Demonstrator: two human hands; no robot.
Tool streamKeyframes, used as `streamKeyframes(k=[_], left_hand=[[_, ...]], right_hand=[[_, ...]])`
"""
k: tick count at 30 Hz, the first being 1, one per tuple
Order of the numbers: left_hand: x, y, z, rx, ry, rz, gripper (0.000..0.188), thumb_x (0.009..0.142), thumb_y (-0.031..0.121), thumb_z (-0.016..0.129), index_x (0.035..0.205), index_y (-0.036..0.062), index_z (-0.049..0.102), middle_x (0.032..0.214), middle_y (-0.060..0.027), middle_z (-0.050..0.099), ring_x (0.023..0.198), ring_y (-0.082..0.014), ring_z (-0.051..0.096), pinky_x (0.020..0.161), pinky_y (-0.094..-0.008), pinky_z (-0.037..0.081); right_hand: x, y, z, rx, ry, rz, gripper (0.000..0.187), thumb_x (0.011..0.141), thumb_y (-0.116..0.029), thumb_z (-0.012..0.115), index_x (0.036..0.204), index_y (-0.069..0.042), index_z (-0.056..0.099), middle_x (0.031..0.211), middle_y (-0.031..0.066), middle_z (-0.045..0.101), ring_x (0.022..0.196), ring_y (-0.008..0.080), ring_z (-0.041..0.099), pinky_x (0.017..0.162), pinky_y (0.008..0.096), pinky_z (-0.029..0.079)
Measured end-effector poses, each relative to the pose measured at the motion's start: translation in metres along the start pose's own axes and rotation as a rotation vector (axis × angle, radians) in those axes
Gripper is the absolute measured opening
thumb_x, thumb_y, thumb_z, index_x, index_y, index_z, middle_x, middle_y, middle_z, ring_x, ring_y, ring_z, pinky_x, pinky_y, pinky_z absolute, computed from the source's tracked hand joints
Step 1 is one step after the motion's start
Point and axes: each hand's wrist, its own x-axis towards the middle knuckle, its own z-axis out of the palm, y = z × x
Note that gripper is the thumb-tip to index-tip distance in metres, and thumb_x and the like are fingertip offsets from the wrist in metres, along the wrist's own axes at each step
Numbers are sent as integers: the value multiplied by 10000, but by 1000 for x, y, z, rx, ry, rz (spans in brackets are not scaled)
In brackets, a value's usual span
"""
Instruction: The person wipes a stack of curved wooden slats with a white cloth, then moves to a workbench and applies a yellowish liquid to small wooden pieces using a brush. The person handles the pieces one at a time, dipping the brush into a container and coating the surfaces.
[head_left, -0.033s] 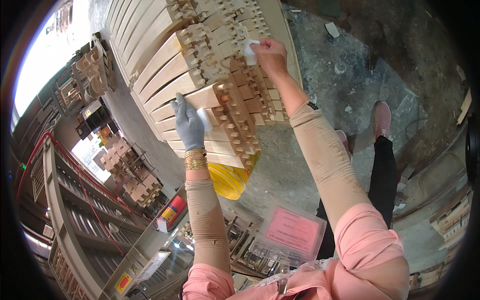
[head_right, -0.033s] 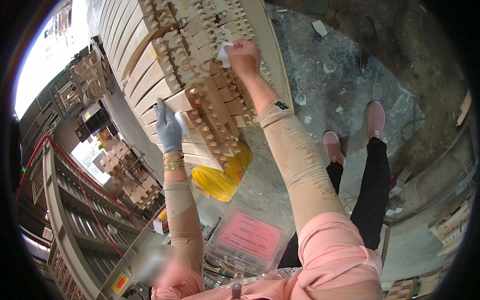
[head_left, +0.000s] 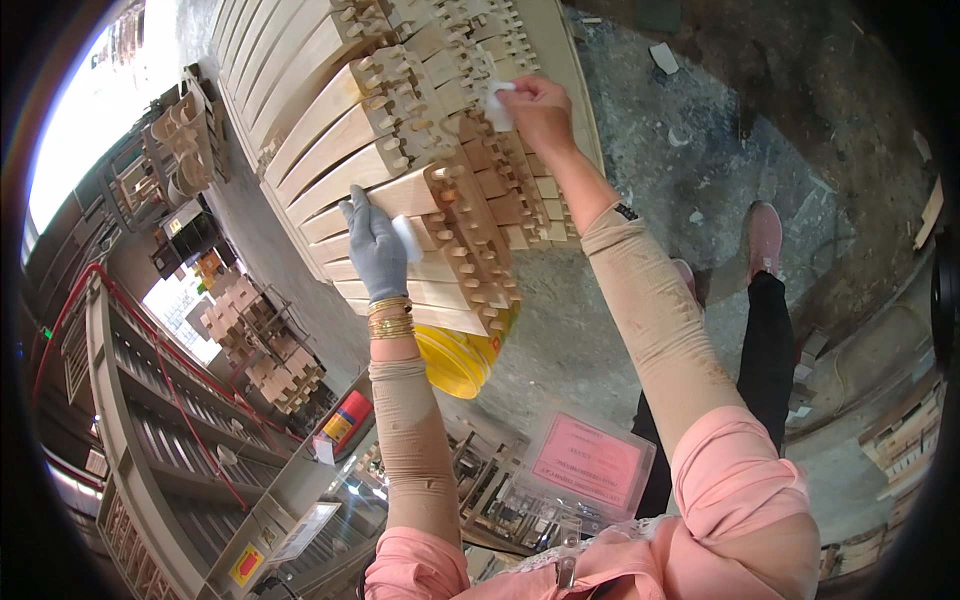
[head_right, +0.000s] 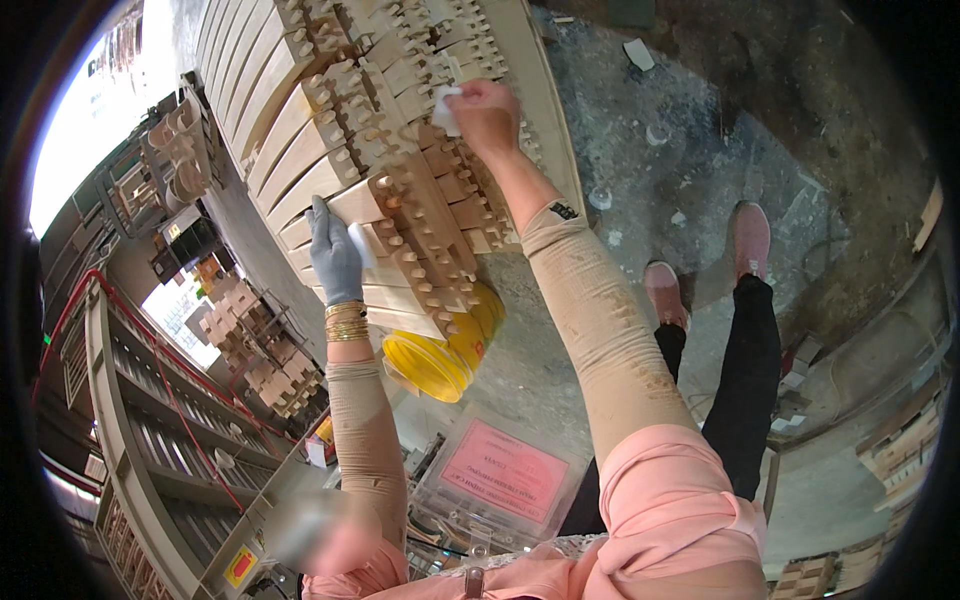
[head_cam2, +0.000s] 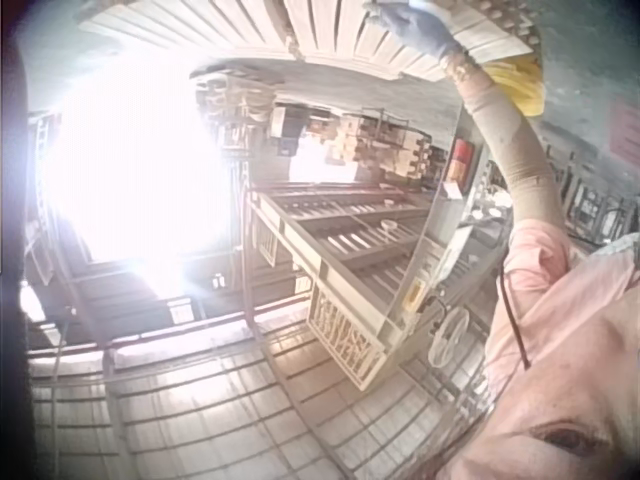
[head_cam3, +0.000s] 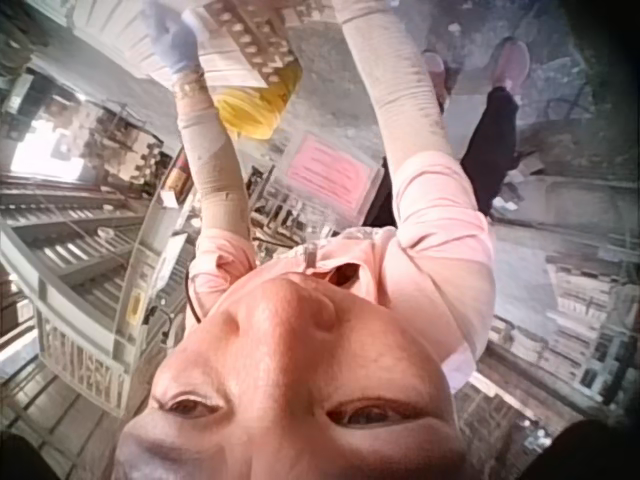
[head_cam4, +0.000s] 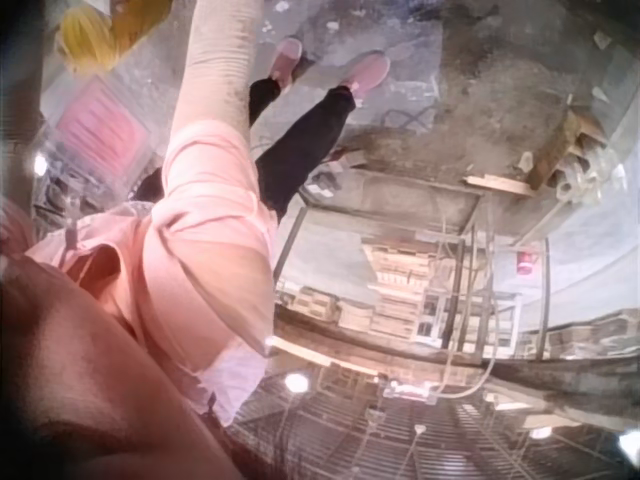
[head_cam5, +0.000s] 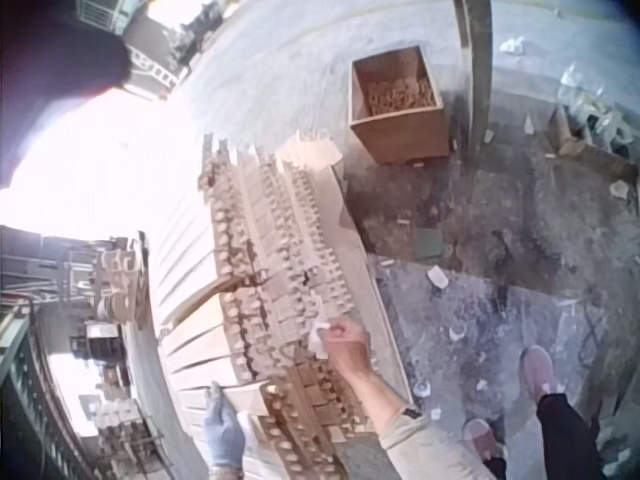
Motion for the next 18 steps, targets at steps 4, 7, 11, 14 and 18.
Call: streamKeyframes(k=[4, 7, 11, 14, 18], left_hand=[[12, 11, 8, -50, -10, 60, 398, 950, 100, 371, 1327, -21, 419, 1400, -168, 395, 1357, -272, 278, 1098, -315, 225], [4, 0, 7, -36, -3, 31, 396, 955, 113, 373, 1328, -12, 422, 1401, -170, 393, 1354, -274, 284, 1098, -314, 221], [0, -9, 2, -16, -8, 18, 408, 944, 129, 381, 1330, 2, 426, 1400, -190, 385, 1362, -294, 260, 1097, -318, 218], [5, -4, 5, -32, -10, 31, 408, 945, 138, 392, 1331, 14, 429, 1391, -216, 383, 1361, -309, 259, 1093, -320, 221], [20, 9, 17, -42, -13, 69, 397, 966, 155, 395, 1334, 10, 421, 1393, -184, 397, 1341, -268, 306, 1092, -305, 224]], right_hand=[[10, 5, 11, 96, -214, -58, 313, 693, -207, 724, 912, 9, 663, 820, 112, 670, 713, 177, 624, 660, 292, 499], [-2, -11, 32, 151, -437, 223, 238, 723, -136, 731, 926, -27, 671, 869, 65, 657, 757, 140, 599, 636, 262, 465], [8, -28, 47, 9, -604, 512, 202, 716, -112, 733, 897, -34, 684, 866, 62, 667, 771, 159, 612, 625, 276, 469], [23, -20, 48, 72, -568, 560, 104, 715, -69, 693, 800, -8, 694, 799, 115, 670, 674, 213, 644, 564, 300, 523], [43, 16, -6, -328, -482, 95, 243, 740, -130, 702, 948, -14, 651, 892, 112, 664, 727, 189, 650, 603, 322, 532]])
